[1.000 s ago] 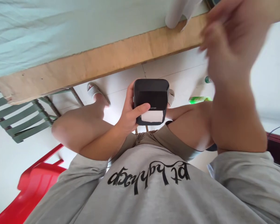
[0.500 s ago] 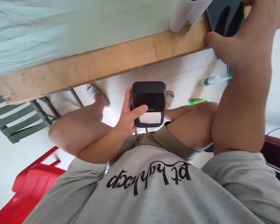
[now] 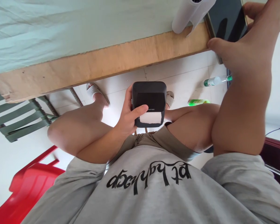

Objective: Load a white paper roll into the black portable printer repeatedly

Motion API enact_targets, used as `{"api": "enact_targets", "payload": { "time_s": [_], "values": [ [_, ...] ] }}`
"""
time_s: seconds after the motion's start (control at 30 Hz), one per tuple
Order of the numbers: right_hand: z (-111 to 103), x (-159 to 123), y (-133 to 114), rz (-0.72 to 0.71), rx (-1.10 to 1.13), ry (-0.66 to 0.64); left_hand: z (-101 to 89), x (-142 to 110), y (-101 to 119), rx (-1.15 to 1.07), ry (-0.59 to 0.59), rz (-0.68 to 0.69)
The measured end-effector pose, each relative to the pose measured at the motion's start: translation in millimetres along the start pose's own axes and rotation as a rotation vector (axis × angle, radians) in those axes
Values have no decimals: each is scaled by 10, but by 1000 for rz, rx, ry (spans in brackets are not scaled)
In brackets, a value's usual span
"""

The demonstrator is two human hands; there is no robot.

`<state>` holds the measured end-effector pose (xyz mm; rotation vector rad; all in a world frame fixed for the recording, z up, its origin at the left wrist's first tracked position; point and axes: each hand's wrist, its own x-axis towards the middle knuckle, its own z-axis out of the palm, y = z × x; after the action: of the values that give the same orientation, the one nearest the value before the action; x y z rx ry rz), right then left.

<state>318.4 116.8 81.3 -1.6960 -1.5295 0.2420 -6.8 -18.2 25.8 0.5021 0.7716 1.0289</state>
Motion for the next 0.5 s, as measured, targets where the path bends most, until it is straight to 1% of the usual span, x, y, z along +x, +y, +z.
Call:
{"api": "enact_targets", "payload": {
  "time_s": [0.1, 0.2, 0.27, 0.37, 0.43, 0.5],
  "values": [
    [-46, -45, -12, -22, -94, -101, -8, 21, -19, -7, -28, 16],
    [-80, -48, 73, -63, -169, -190, -14, 38, -30, -5, -51, 16],
    [-77, -32, 157, -108, -195, -191, -16, 44, -33, 2, -49, 12],
    [-45, -18, 223, -170, -220, -133, -15, 42, -36, 6, -41, 19],
    [-27, -29, 198, -180, -217, -115, -11, 36, -37, 5, -42, 10],
    [-25, -51, 136, -153, -208, -144, -6, 30, -32, 2, -41, -1]
  ]
}}
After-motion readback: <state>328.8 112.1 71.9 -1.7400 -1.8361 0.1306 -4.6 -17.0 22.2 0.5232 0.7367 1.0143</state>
